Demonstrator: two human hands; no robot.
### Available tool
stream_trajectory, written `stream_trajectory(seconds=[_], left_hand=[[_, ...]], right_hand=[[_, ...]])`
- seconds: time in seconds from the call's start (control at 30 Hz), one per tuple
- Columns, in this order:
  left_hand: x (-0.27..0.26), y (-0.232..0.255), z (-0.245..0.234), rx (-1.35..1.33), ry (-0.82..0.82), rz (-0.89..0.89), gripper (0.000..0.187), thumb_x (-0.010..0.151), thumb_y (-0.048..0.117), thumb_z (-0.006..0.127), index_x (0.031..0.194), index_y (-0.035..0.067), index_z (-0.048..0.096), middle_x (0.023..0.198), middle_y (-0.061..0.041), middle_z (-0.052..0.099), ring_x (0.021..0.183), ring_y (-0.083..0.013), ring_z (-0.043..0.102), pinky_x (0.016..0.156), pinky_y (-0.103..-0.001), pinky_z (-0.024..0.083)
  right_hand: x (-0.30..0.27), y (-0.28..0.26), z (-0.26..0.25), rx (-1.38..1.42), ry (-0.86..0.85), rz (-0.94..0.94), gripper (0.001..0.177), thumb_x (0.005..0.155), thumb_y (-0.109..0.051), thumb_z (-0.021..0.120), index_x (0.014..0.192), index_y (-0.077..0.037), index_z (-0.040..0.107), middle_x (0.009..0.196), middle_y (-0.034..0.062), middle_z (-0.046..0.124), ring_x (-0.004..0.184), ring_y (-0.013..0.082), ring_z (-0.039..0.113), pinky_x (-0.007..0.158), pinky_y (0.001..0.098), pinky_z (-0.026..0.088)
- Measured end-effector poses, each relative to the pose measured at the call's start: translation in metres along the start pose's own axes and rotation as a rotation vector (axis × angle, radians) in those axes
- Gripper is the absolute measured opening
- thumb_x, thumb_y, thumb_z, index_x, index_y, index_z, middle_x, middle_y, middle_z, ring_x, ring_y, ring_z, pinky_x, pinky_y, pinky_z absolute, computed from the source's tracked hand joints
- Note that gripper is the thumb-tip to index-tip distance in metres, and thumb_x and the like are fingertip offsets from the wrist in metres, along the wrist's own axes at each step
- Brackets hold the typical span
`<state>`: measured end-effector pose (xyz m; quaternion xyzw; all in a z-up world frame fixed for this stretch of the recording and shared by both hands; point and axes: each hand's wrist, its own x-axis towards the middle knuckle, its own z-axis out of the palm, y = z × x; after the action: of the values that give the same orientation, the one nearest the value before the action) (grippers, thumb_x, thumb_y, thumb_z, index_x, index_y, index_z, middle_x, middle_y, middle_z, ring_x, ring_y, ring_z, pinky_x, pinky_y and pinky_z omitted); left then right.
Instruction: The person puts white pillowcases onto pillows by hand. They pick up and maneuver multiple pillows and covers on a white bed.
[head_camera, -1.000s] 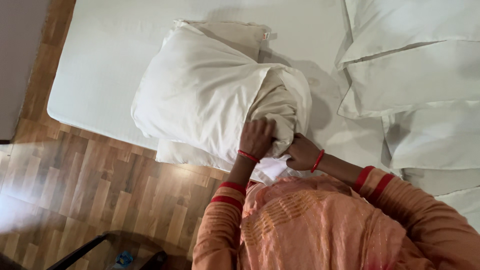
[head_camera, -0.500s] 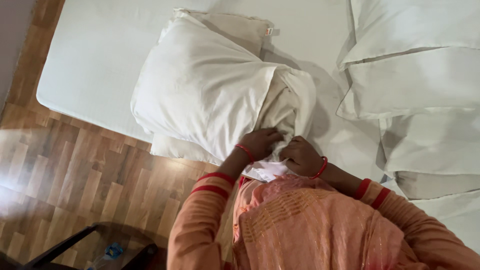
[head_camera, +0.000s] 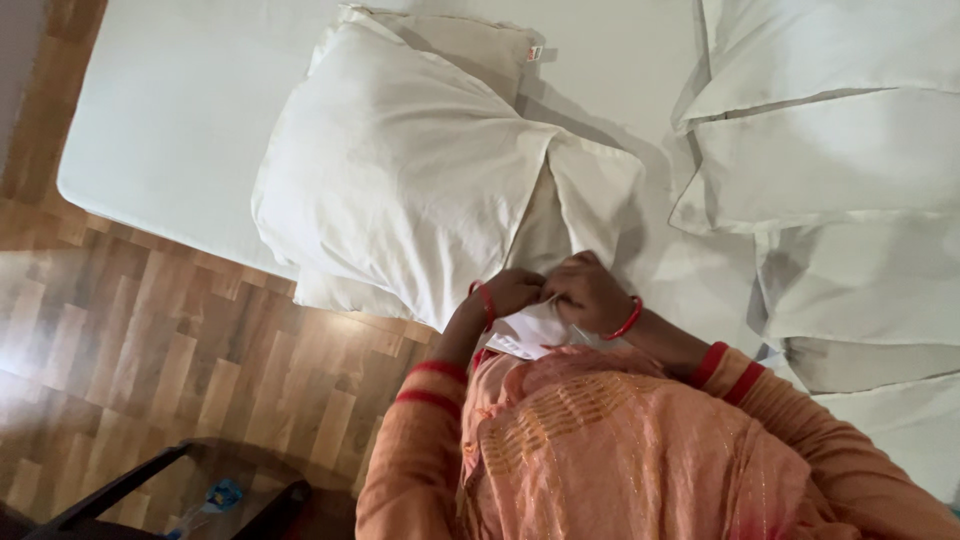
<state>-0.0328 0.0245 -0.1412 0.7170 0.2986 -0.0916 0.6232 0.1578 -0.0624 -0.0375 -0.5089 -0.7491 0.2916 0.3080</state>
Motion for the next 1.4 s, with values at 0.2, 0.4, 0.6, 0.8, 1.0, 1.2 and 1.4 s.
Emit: stream_trajectory(seconds=[0.2,0.4,0.6,0.8,1.0,1.2,1.4], left_hand=[[-0.093,0.043,-0.004,0.113,0.341,-0.030,0.036,0.095,0.038,0.070,0.115,0.008,0.071,0.096,-0.018,0.073,0.092,-0.0331,0.070,0.079,-0.042,0.054],[-0.117,0.044,0.026,0.014,0.875,0.067,0.015,0.093,0.021,0.071,0.102,0.008,0.075,0.087,-0.012,0.071,0.083,-0.0299,0.068,0.074,-0.041,0.056],[-0.109,-0.014,0.047,0.078,1.071,0.123,0.018,0.094,0.011,0.072,0.111,0.005,0.070,0.102,-0.011,0.072,0.097,-0.0281,0.066,0.085,-0.040,0.053],[-0.095,-0.095,0.020,-0.549,1.439,-0.301,0.066,0.088,0.023,0.080,0.144,0.006,0.049,0.145,-0.018,0.048,0.122,-0.0319,0.054,0.094,-0.043,0.053],[-0.095,-0.121,-0.038,-1.242,1.309,-0.428,0.115,0.081,0.043,0.082,0.163,0.010,0.009,0.163,-0.016,0.029,0.143,-0.0333,0.042,0.109,-0.048,0.044],[-0.090,-0.135,-0.092,-1.435,1.241,-0.263,0.101,0.080,0.033,0.087,0.154,0.004,0.026,0.149,-0.021,0.048,0.131,-0.0362,0.055,0.108,-0.050,0.051],[-0.093,-0.141,-0.115,-1.588,0.999,-0.248,0.039,0.085,0.016,0.071,0.121,0.001,0.065,0.122,-0.012,0.066,0.110,-0.0332,0.064,0.099,-0.053,0.053]], right_hand=[[0.008,0.012,0.007,-0.026,-0.078,0.152,0.019,0.073,-0.011,0.073,0.090,-0.019,0.073,0.083,-0.0045,0.070,0.087,0.0188,0.062,0.095,0.0405,0.038],[0.028,0.034,-0.007,-0.467,-0.174,0.096,0.025,0.059,-0.014,0.076,0.084,-0.019,0.074,0.092,-0.0012,0.070,0.099,0.0243,0.060,0.094,0.0559,0.031],[0.016,0.090,0.001,-0.436,0.293,0.446,0.021,0.085,-0.032,0.079,0.101,-0.020,0.072,0.111,0.0013,0.065,0.108,0.0233,0.058,0.096,0.0434,0.041],[-0.036,0.125,0.074,-0.197,0.724,0.915,0.095,0.081,-0.046,0.092,0.148,-0.001,0.042,0.141,0.0264,0.050,0.128,0.0432,0.047,0.103,0.0508,0.039],[-0.065,0.105,0.102,0.925,0.647,1.517,0.113,0.073,-0.048,0.079,0.162,-0.013,0.018,0.151,0.0198,0.048,0.131,0.0366,0.053,0.098,0.0508,0.049],[-0.064,0.099,0.106,0.851,0.348,1.576,0.111,0.076,-0.056,0.078,0.163,-0.011,0.027,0.152,0.0190,0.049,0.135,0.0409,0.049,0.105,0.0508,0.042],[-0.060,0.099,0.098,0.934,0.383,1.480,0.090,0.077,-0.044,0.083,0.148,0.004,0.054,0.143,0.0189,0.062,0.135,0.0323,0.051,0.111,0.0427,0.035]])
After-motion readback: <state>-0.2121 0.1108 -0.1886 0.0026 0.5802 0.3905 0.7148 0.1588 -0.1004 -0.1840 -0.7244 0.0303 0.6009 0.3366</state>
